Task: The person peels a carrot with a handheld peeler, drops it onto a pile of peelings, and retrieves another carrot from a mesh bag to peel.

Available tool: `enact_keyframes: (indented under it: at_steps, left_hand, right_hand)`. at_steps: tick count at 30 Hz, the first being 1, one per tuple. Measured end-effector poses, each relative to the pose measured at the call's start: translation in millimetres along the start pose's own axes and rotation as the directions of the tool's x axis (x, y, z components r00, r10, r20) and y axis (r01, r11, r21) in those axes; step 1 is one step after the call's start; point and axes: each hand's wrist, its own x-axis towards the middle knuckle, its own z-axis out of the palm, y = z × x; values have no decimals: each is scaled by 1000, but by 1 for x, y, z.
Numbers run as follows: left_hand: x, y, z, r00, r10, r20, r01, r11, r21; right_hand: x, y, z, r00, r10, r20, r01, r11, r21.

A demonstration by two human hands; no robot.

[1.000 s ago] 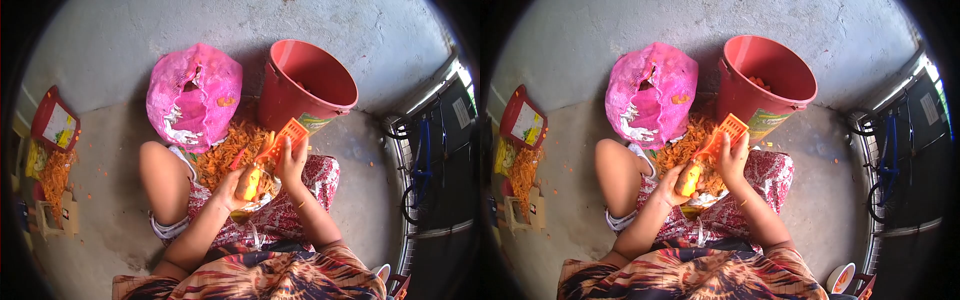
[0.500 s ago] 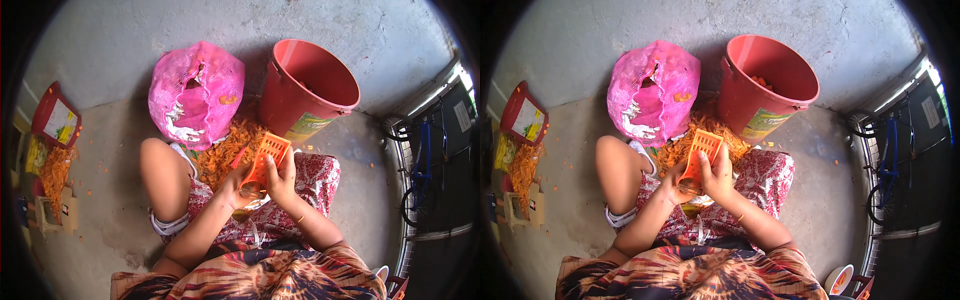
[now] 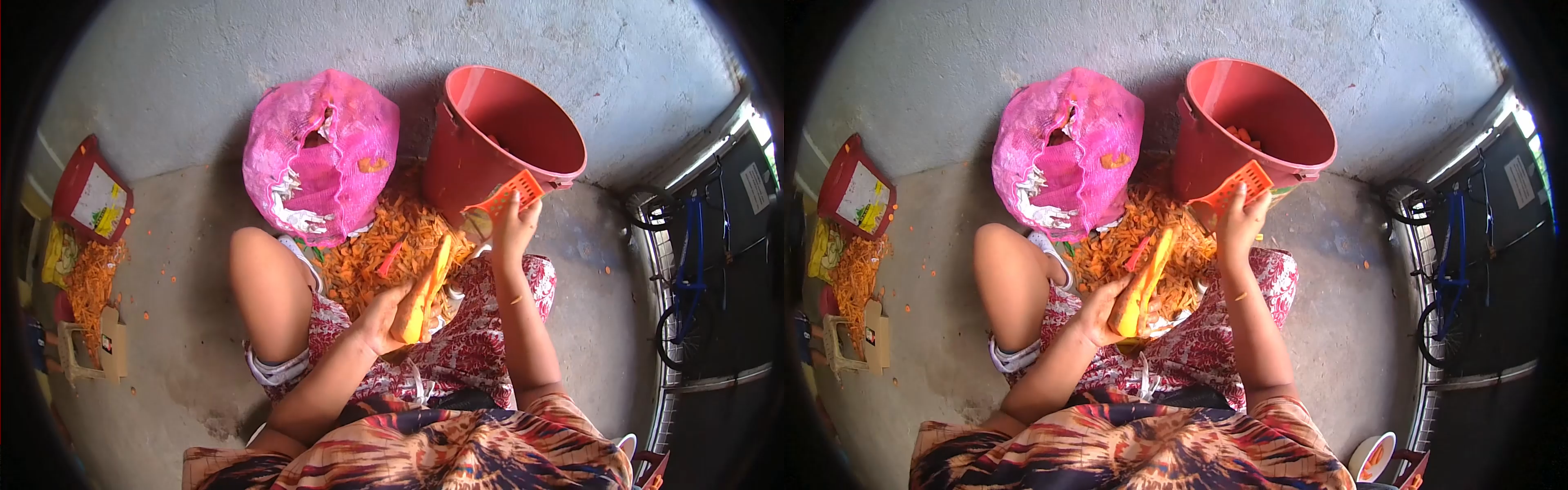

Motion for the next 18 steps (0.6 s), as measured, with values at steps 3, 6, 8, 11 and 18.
enact_keyframes:
  at_steps: [3, 6, 8, 11, 18]
  left_hand:
    - [2, 2, 1, 994, 85, -66, -84, 996, 6]
    - [3, 9, 0, 984, 164, -64, -163, 986, 21]
    - [6, 10, 0, 986, 149, -73, -148, 989, 14]
    - [11, 8, -9, 989, 141, -37, -141, 990, 15]
    - [9, 3, 6, 955, 224, -194, -218, 975, 51]
  right_hand:
    - [-15, -15, -1, 991, -85, 104, 78, 995, 69]
    - [-61, -69, 0, 914, 116, 390, -234, 933, 272]
    - [-81, -68, 1, 888, 47, 457, -206, 930, 305]
    - [-99, -66, 3, 864, 63, 499, -267, 898, 350]
    - [-107, -59, 2, 911, -162, 378, 95, 977, 190]
